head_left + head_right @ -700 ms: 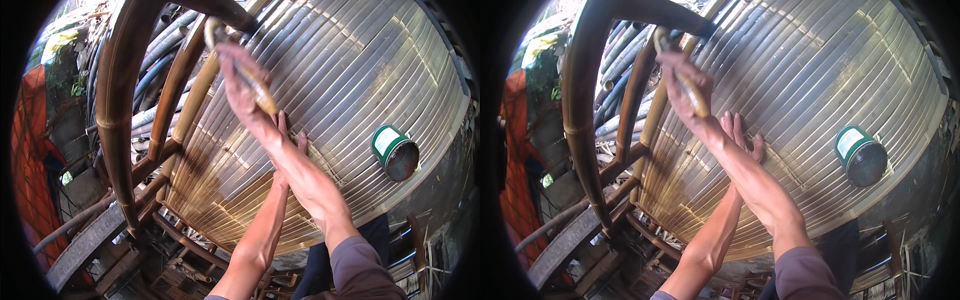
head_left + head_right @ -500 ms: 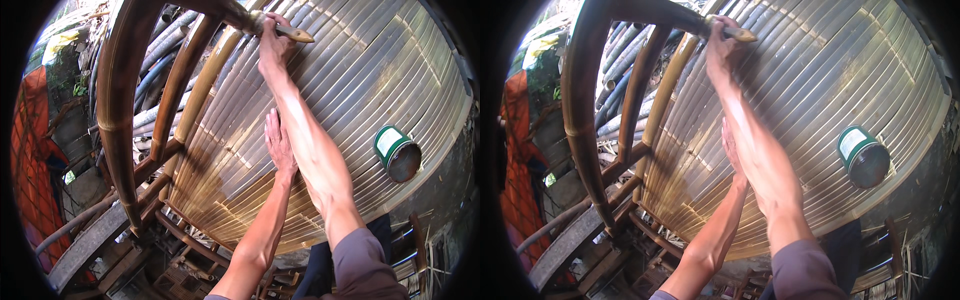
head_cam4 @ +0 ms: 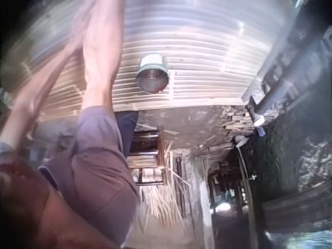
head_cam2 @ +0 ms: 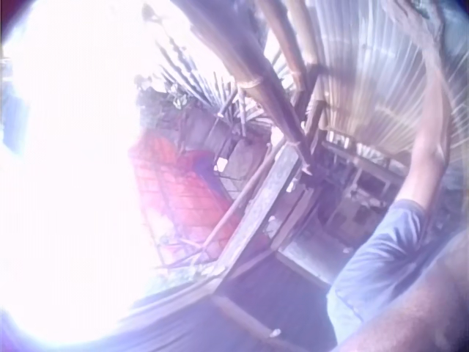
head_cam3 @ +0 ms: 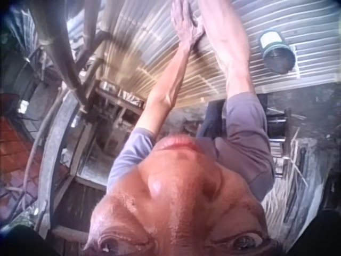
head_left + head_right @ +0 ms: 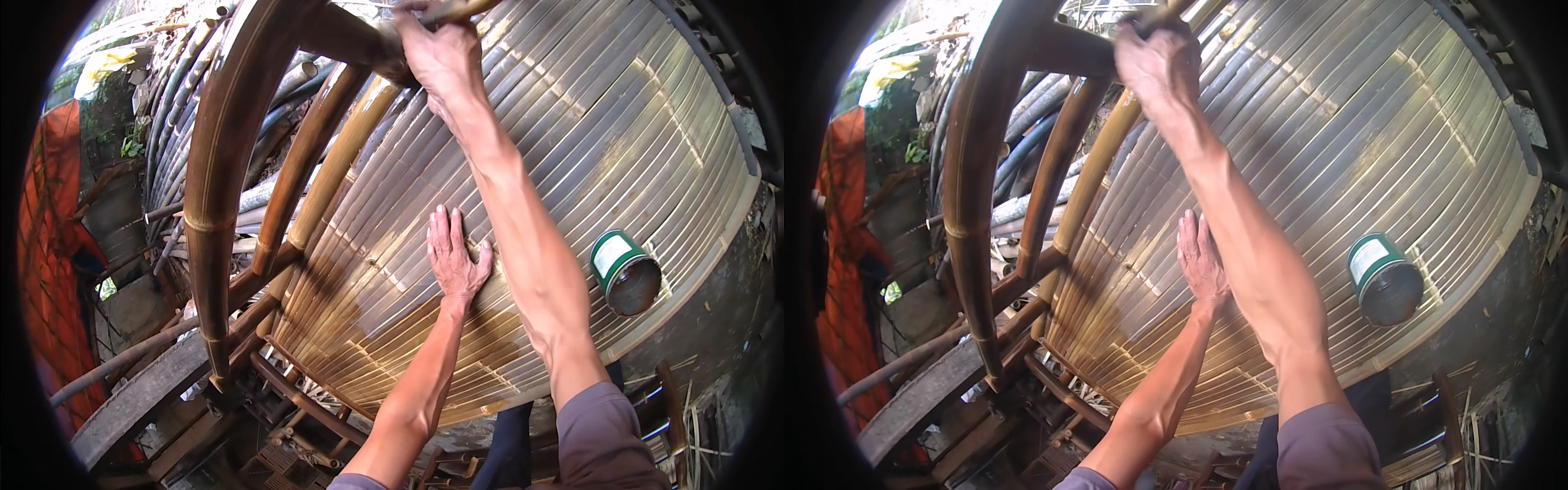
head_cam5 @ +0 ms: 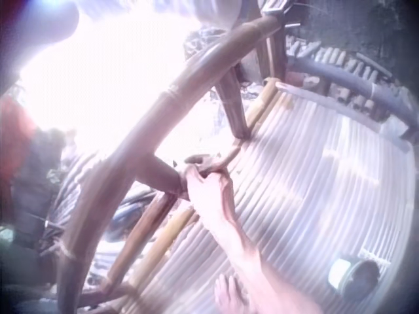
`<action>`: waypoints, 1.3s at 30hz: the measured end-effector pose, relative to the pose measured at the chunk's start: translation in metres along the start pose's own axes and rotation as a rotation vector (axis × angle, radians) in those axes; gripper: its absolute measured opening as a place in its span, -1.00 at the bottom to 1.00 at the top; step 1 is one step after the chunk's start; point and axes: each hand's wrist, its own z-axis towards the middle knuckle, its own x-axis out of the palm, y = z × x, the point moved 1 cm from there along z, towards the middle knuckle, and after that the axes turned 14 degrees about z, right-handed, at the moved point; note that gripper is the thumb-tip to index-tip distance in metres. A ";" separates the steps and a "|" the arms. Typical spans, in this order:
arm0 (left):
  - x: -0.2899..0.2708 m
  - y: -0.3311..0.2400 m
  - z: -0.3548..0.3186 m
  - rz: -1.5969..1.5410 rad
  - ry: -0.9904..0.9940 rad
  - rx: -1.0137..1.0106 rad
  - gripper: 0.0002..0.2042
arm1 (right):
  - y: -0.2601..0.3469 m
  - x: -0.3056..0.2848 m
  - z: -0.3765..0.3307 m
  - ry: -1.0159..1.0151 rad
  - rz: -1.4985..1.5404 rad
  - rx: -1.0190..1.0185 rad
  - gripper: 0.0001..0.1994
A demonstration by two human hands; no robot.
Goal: The person applies a clear finish to a bamboo bed frame using a brush and a can of varnish. They systematically coat the slatted surface and frame rails, dipping the brush into the can as needed.
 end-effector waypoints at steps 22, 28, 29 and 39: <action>0.001 0.007 -0.002 0.104 0.087 -0.003 -0.16 | -0.012 0.021 -0.029 -0.255 0.279 -0.128 -0.83; -0.011 -0.012 0.006 0.059 0.066 0.025 -0.21 | 0.023 0.099 -0.147 -0.216 0.774 0.115 -0.78; -0.010 -0.011 0.008 0.051 0.061 0.030 -0.22 | 0.014 0.103 -0.143 -0.192 0.840 0.188 -0.78; -0.021 -0.012 -0.001 -0.149 0.054 -0.047 -0.28 | 0.047 0.047 -0.065 -0.218 0.956 -0.013 -0.87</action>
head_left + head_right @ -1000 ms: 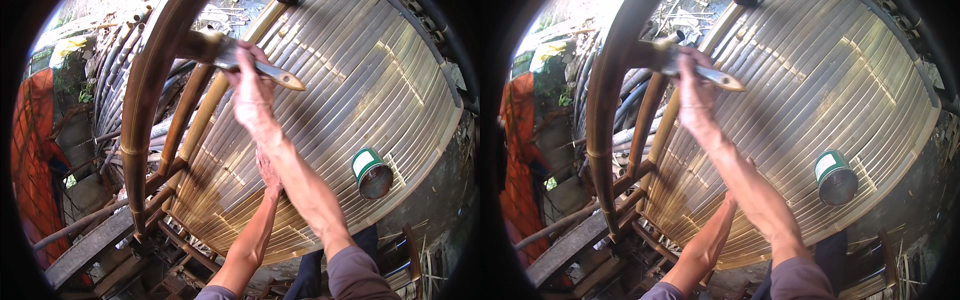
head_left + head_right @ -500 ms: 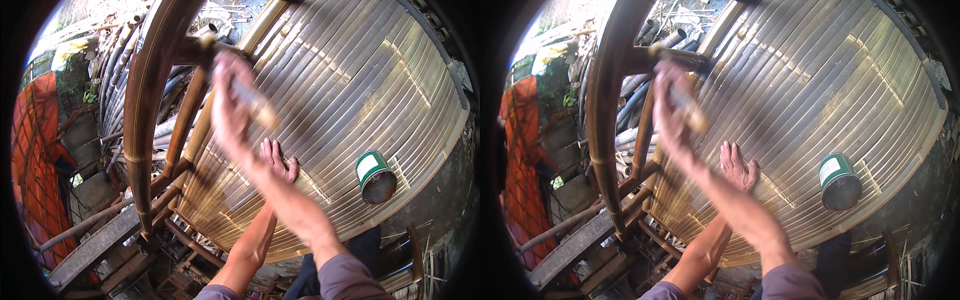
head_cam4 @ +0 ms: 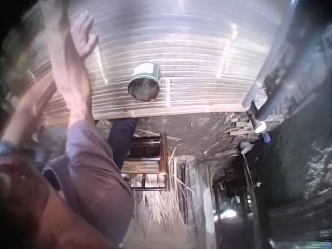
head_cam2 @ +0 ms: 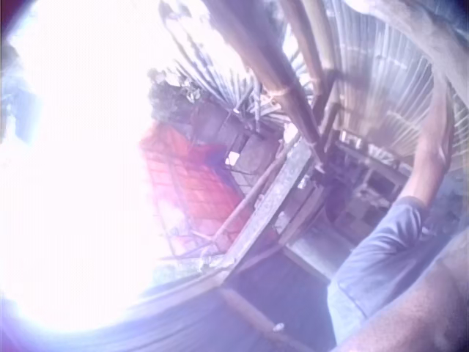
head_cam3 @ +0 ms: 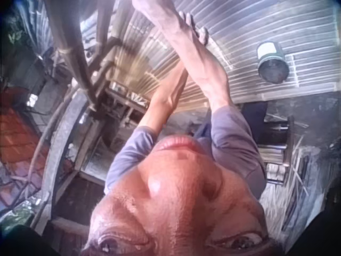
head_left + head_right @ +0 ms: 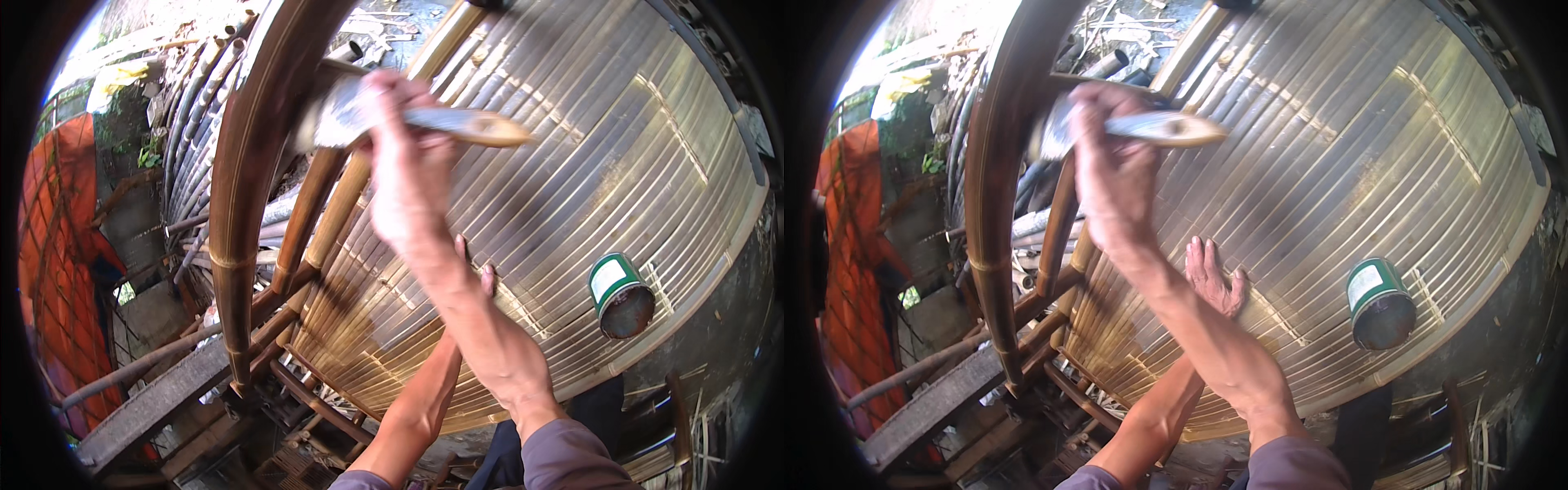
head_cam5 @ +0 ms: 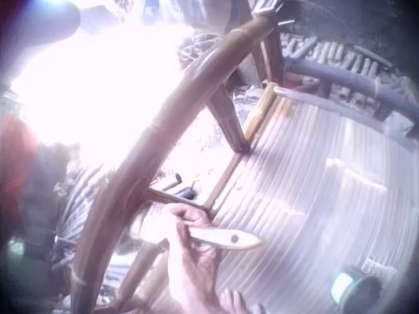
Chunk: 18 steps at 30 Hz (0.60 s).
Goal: The person applies a clear finish to a bamboo bed frame using a brush and a can of varnish. They systematically coat the slatted surface and frame rails, dipping the brush into the can as needed.
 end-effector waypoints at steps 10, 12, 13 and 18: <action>-0.004 -0.006 0.007 0.165 0.020 0.059 -0.27 | -0.006 -0.021 -0.010 0.766 -0.707 -0.442 -0.86; -0.002 0.000 0.006 0.195 -0.005 0.036 -0.26 | 0.012 -0.013 0.010 0.910 -0.772 -0.602 -0.85; 0.009 0.008 0.007 0.211 -0.024 0.044 -0.25 | 0.028 -0.005 0.033 0.859 -0.790 -0.607 -0.80; 0.013 -0.005 0.006 0.195 0.040 0.067 -0.22 | 0.110 0.032 0.158 0.168 -0.720 -0.533 -0.51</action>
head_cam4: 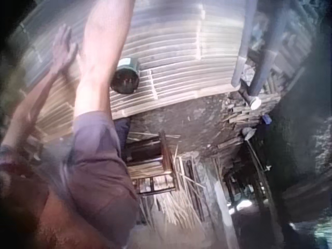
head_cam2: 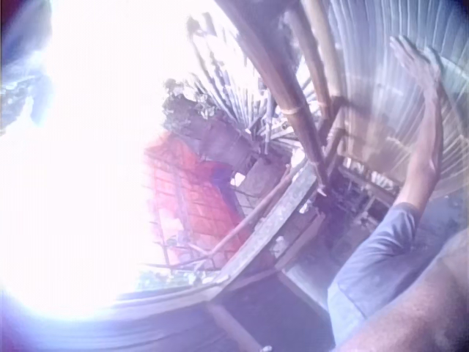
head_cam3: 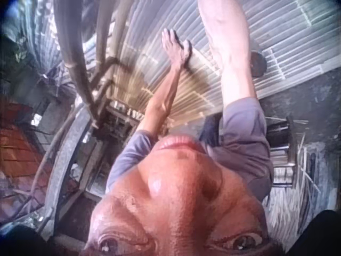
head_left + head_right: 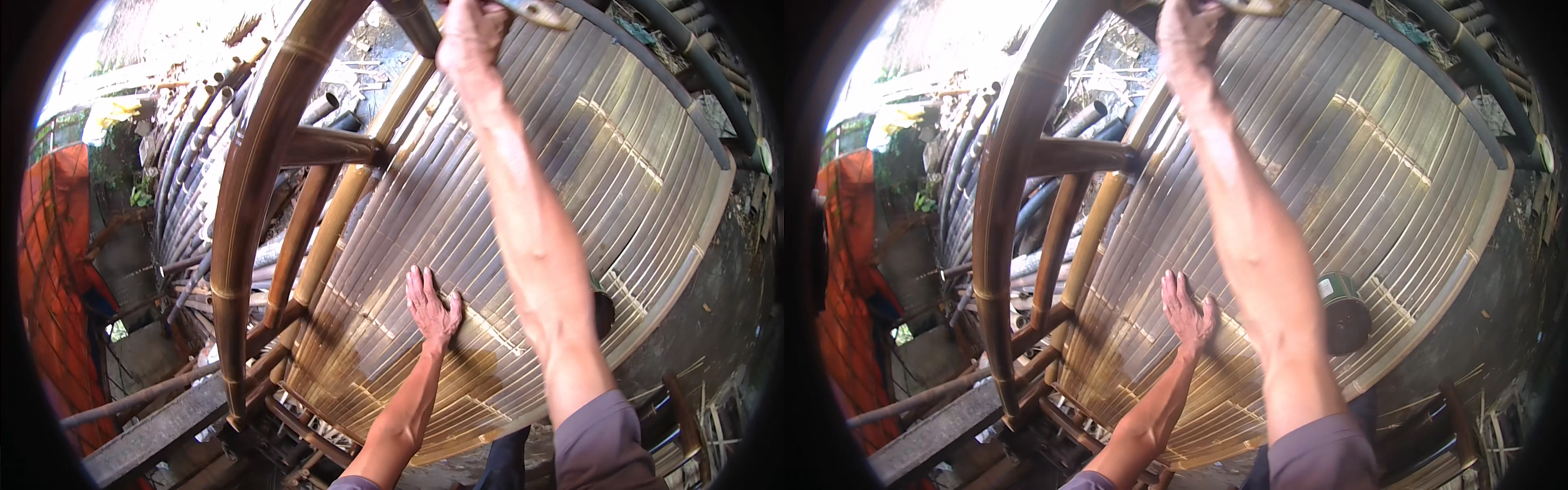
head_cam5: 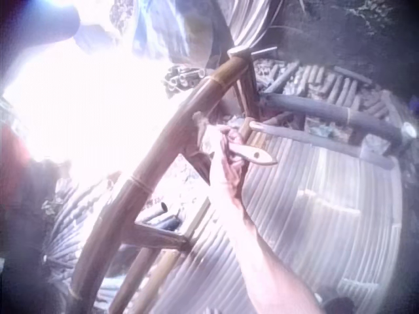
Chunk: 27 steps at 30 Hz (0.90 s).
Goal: The person applies a clear finish to a bamboo bed frame using a brush and a can of varnish. They systematically coat the slatted surface and frame rails, dipping the brush into the can as needed.
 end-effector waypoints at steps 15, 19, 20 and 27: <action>0.015 0.002 0.005 0.021 -0.089 0.079 -0.26 | -0.034 0.053 -0.289 -0.254 0.802 0.726 -0.62; 0.011 0.015 0.000 0.035 -0.128 0.065 -0.25 | -0.041 0.060 -0.382 0.122 0.913 1.322 -0.43; 0.013 0.017 -0.001 0.039 -0.120 0.075 -0.25 | -0.047 0.065 -0.379 -0.044 0.952 1.173 -0.48; 0.017 0.023 0.001 -0.023 -0.119 0.076 -0.24 | -0.042 0.075 -0.343 -0.205 0.881 0.887 -0.79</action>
